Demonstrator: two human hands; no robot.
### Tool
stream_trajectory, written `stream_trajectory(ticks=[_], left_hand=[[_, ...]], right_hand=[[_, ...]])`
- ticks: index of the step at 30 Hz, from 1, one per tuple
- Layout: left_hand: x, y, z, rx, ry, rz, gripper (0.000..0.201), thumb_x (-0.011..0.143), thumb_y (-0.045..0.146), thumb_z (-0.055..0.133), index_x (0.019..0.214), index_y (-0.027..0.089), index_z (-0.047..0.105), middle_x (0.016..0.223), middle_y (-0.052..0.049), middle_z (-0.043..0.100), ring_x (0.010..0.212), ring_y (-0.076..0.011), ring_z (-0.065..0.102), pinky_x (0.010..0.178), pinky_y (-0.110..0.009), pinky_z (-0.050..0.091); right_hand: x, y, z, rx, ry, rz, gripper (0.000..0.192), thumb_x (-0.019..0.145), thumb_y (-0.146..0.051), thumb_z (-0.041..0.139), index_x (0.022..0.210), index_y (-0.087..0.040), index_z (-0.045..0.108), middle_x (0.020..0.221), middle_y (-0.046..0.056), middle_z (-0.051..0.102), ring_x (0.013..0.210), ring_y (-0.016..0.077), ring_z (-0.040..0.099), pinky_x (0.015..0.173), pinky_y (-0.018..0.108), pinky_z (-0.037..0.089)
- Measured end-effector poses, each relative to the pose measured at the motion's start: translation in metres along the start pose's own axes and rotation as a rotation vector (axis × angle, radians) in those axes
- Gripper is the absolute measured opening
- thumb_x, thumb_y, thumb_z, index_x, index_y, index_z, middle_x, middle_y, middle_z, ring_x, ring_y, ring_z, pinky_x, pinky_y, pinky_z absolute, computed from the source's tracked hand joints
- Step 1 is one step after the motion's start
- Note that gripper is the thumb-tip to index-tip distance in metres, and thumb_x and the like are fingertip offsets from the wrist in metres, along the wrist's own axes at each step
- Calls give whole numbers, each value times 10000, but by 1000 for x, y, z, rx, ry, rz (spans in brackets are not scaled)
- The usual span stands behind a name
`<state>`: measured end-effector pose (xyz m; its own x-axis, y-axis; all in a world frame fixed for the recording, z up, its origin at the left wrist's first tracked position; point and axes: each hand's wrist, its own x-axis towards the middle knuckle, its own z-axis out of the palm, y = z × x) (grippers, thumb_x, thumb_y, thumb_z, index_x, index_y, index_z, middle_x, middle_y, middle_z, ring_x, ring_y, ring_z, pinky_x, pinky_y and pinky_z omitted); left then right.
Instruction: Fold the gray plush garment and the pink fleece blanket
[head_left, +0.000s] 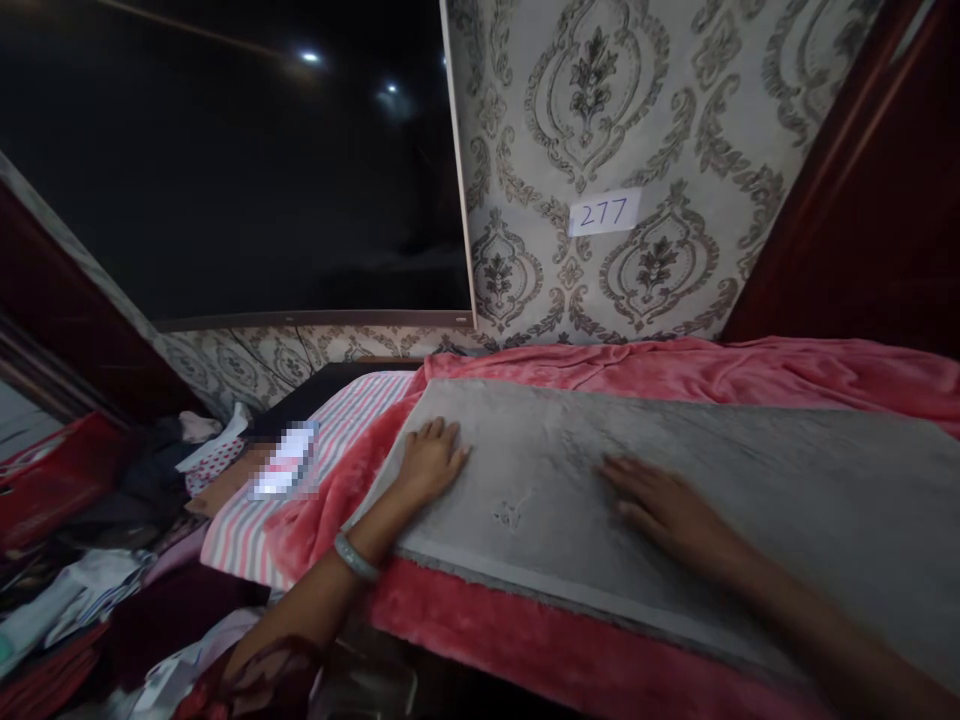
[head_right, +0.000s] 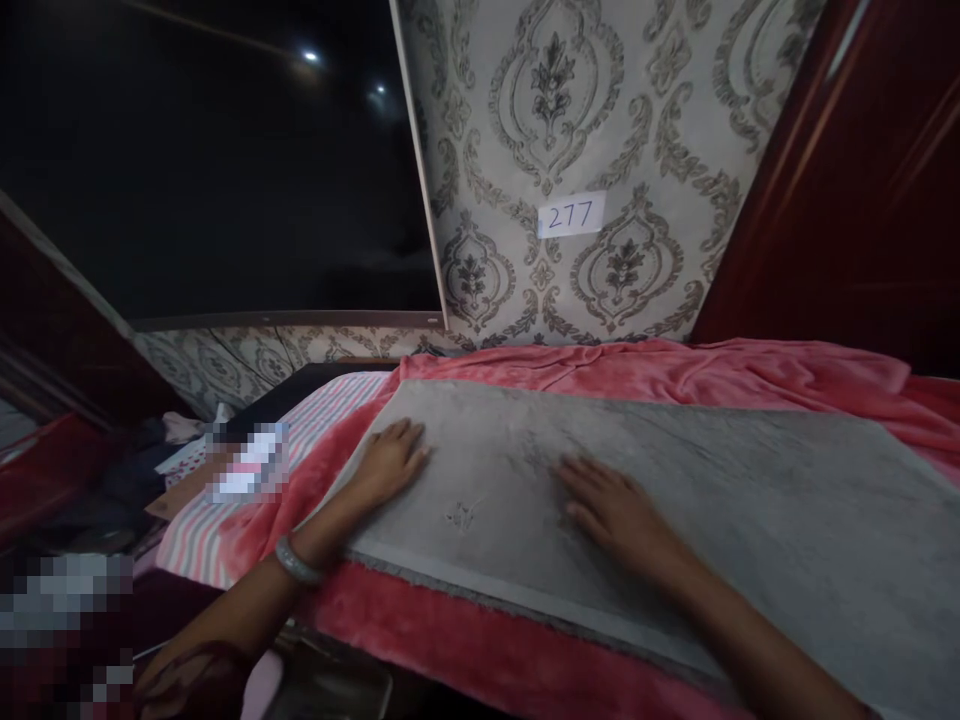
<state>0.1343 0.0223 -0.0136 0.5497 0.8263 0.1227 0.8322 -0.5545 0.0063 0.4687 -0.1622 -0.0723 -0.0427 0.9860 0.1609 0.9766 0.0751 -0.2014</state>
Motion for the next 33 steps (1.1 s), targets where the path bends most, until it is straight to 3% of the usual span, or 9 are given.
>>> stream_trajectory(ticks=[2, 4, 7, 9, 13, 22, 25, 28, 33], left_hand=[[25, 9, -11, -37, 21, 45, 552, 1021, 452, 398, 1522, 222, 434, 1608, -158, 392, 1498, -309, 344, 1198, -537, 305], [54, 20, -17, -75, -17, 116, 595, 1014, 468, 408, 1563, 241, 365, 1653, -132, 313, 1534, -293, 269, 1228, -547, 238], [90, 33, -9, -87, -60, 119, 661, 994, 517, 433, 1594, 274, 302, 1687, -95, 230, 1559, -319, 176, 1235, -599, 162], [102, 37, 3, -77, -44, 56, 665, 987, 550, 421, 1589, 285, 321, 1684, -85, 244, 1553, -349, 182, 1223, -624, 166], [105, 37, 20, -61, -12, -46, 682, 986, 598, 377, 1577, 257, 361, 1662, -107, 302, 1531, -359, 246, 1218, -589, 213], [103, 28, 14, -18, 178, -135, 623, 998, 537, 382, 1476, 155, 503, 1505, -194, 516, 1412, -398, 429, 1168, -663, 252], [104, 33, 13, -46, 192, 63, 619, 994, 474, 433, 1532, 166, 429, 1600, -180, 397, 1499, -355, 322, 1211, -618, 217], [105, 43, 13, -54, 85, 331, 635, 987, 472, 474, 1570, 243, 371, 1654, -113, 311, 1551, -304, 216, 1240, -594, 166], [107, 51, 17, -32, -32, 380, 574, 1006, 491, 443, 1547, 304, 408, 1639, -69, 350, 1542, -297, 248, 1226, -632, 170]], right_hand=[[21, 18, -15, -8, 61, 69, 653, 1023, -560, 240, 1564, -240, 418, 1588, 94, 428, 1463, 289, 397, 1175, 517, 371], [42, 36, -24, -80, 110, 216, 659, 1018, -533, 252, 1571, -208, 402, 1607, 114, 391, 1482, 312, 358, 1177, 553, 352], [60, 55, -21, -198, 79, 408, 647, 1008, -534, 260, 1572, -247, 394, 1641, 99, 328, 1499, 358, 308, 1149, 655, 319], [62, 62, -13, -231, 51, 439, 640, 1009, -551, 241, 1573, -286, 389, 1639, 85, 338, 1490, 359, 328, 1139, 666, 315], [57, 64, -2, -236, 38, 443, 638, 1015, -576, 201, 1580, -330, 368, 1644, 60, 337, 1494, 340, 325, 1152, 636, 307], [56, 60, -13, -166, 46, 420, 636, 1023, -544, 209, 1572, -277, 391, 1642, 96, 329, 1502, 337, 308, 1169, 644, 262], [67, 50, -18, -96, 29, 384, 642, 1030, -523, 216, 1596, -244, 339, 1658, 114, 277, 1527, 322, 251, 1182, 635, 239], [90, 31, -22, -11, -7, 290, 661, 1037, -539, 225, 1623, -236, 265, 1676, 122, 217, 1545, 319, 193, 1195, 620, 223], [125, -3, -23, 15, -92, 174, 694, 1038, -599, 264, 1627, -231, 251, 1690, 127, 154, 1558, 316, 131, 1231, 574, 135]])
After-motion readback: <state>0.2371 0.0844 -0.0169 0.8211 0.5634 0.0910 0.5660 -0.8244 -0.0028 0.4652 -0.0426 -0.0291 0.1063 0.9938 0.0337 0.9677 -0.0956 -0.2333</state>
